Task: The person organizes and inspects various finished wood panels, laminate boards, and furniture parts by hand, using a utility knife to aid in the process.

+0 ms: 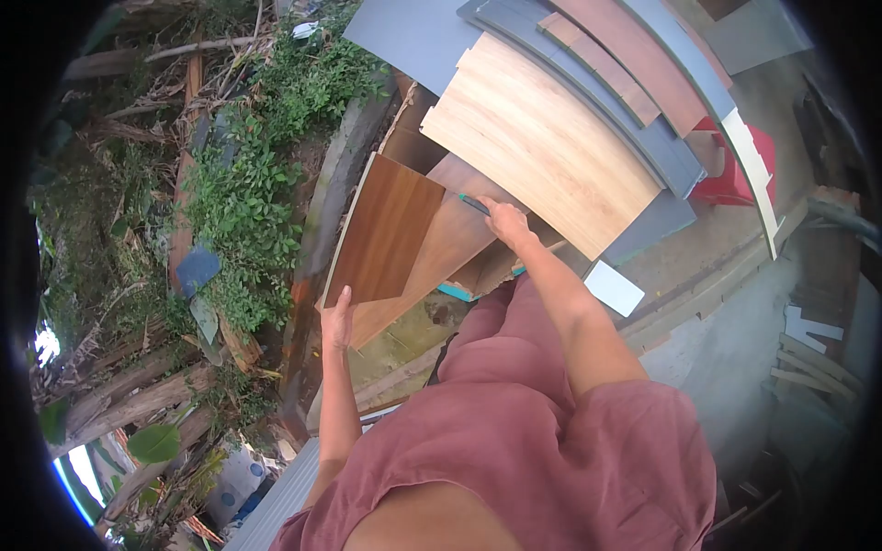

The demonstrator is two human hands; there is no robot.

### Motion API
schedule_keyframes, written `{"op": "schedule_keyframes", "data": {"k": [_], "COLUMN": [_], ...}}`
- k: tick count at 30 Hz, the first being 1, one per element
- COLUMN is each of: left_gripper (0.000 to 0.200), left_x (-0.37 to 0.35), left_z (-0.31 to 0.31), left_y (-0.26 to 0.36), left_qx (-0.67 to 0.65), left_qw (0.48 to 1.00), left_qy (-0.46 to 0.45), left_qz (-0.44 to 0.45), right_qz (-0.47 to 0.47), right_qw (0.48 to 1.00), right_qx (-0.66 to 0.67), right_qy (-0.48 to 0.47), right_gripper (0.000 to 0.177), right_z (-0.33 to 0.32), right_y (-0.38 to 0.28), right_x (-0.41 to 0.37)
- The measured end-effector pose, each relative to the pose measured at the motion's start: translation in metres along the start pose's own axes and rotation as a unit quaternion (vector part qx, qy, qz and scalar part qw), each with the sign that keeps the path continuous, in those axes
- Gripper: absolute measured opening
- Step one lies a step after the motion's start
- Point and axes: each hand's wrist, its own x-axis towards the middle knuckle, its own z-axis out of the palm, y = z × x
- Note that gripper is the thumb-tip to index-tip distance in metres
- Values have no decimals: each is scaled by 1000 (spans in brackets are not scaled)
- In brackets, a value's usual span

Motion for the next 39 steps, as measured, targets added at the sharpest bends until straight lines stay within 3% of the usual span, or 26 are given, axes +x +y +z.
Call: {"op": "schedule_keyframes", "data": {"k": [3, 5, 8, 9, 10, 13, 17, 19, 22, 24, 25, 27, 28, 30, 31, 33, 34, 36, 38, 39], "left_gripper": [55, 52, 51, 51, 51, 50, 52, 55, 57, 60, 60, 62, 62, 66, 66, 64, 64, 61, 54, 54], "left_x": [7, 2, 1, 3, 9, 26, 62, 75, 91, 100, 102, 97, 90, 74, 68, 62, 60, 58, 49, 54], "left_z": [-4, 6, 27, 41, 60, 146, 294, 369, 454, 489, 500, 509, 513, 513, 509, 499, 495, 479, 438, 411], "left_y": [-2, 13, 36, 44, 53, 78, 81, 83, 73, 48, 31, 1, -6, -18, -17, -12, -14, -21, -16, -22], "left_qx": [-55, -148, -223, -225, -253, -326, -481, -522, -574, -612, -623, -505, -516, -365, -380, -163, -187, -47, -43, -84], "left_qw": [994, 987, 969, 968, 958, 921, 825, 795, 756, 706, 701, 745, 742, 793, 790, 821, 828, 835, 849, 873], "left_qy": [-89, -58, -99, -104, -137, -212, -284, -292, -290, -294, -285, -334, -326, -365, -356, -476, -459, -505, -495, -445], "left_qz": [21, 32, 26, 27, 9, -9, -87, -100, -123, -200, -198, -281, -278, -325, -324, -268, -262, -213, -181, -179], "right_qz": [-35, -78, -24, 26, 74, 2, -61, -92, -79, -66, -53, -37, -29, -17, -15, -20, -22, -23, -63, -88], "right_qw": [998, 975, 946, 902, 841, 741, 704, 656, 667, 685, 687, 699, 689, 682, 694, 710, 727, 761, 801, 815], "right_qx": [28, 185, 288, 407, 520, 630, 630, 648, 625, 610, 605, 598, 606, 612, 607, 608, 602, 575, 546, 538], "right_qy": [53, 95, 149, 141, 130, 233, 322, 376, 397, 393, 398, 392, 396, 399, 387, 355, 330, 301, 237, 196], "right_gripper": [48, 46, 43, 42, 42, 49, 49, 52, 49, 48, 47, 46, 46, 46, 46, 45, 45, 46, 48, 49], "right_z": [-9, -25, -52, -71, -90, -146, -222, -250, -266, -266, -265, -259, -258, -256, -256, -256, -259, -258, -251, -243], "right_y": [12, 21, 38, 41, 40, 30, 25, 27, 43, 61, 70, 83, 87, 89, 86, 78, 69, 37, 17, 7], "right_x": [-19, -37, -64, -76, -86, -102, -103, -102, -110, -119, -124, -131, -132, -133, -131, -122, -117, -103, -89, -83]}}
